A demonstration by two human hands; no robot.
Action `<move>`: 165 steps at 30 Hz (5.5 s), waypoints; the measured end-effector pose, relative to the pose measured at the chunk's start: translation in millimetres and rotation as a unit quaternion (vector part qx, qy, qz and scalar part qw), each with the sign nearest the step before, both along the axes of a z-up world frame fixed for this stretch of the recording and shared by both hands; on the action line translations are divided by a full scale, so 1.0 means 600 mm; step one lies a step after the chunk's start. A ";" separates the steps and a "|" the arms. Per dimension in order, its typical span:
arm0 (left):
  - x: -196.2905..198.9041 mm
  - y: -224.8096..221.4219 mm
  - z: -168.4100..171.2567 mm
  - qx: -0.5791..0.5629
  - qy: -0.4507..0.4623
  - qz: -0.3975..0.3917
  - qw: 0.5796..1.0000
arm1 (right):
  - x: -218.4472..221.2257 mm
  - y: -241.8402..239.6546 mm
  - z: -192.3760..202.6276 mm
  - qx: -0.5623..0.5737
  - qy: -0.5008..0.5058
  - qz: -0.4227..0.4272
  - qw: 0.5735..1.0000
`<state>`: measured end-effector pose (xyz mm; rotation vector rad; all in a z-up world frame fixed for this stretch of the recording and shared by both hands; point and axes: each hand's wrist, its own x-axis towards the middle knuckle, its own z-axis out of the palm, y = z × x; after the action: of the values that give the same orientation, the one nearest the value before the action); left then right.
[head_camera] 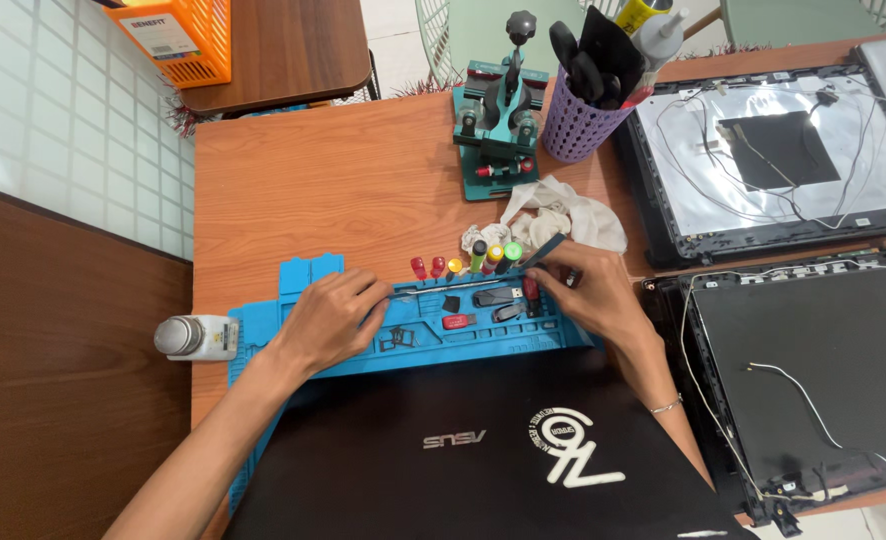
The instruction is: The person pries open the laptop case using a tool, removes the internal keyboard panel, and works on the internal components and circuitry of the opened machine.
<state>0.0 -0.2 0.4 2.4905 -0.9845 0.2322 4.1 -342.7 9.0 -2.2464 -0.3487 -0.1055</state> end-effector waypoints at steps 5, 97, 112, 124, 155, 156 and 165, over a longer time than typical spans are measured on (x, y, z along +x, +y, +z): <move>-0.002 0.000 0.001 0.000 -0.001 0.001 1.000 | -0.001 0.002 0.003 -0.013 -0.026 0.007 1.000; -0.088 -0.111 0.204 -0.104 -0.311 0.183 0.927 | -0.351 -0.012 -0.047 -0.165 -0.005 -0.009 0.986; -0.144 -0.078 0.196 -0.086 -0.317 0.196 0.924 | -0.339 -0.023 -0.049 -0.070 0.018 -0.109 0.991; -0.317 0.012 0.073 -0.176 0.103 0.479 0.854 | -0.311 -0.014 -0.004 -0.006 0.122 -0.243 0.962; -0.324 -0.017 0.031 -0.305 0.215 0.494 0.785 | -0.293 0.015 0.030 0.017 0.170 -0.280 0.945; -0.324 -0.015 0.026 -0.298 0.212 0.493 0.789 | -0.291 0.016 0.030 0.015 0.176 -0.279 0.944; -0.323 -0.012 0.005 -0.220 0.195 0.506 0.811 | -0.296 0.009 0.024 -0.027 0.134 -0.272 0.953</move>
<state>-194.0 -7.3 3.7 2.2171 0.5777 0.2139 -173.7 -337.2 23.5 -2.3162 0.4233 -0.0767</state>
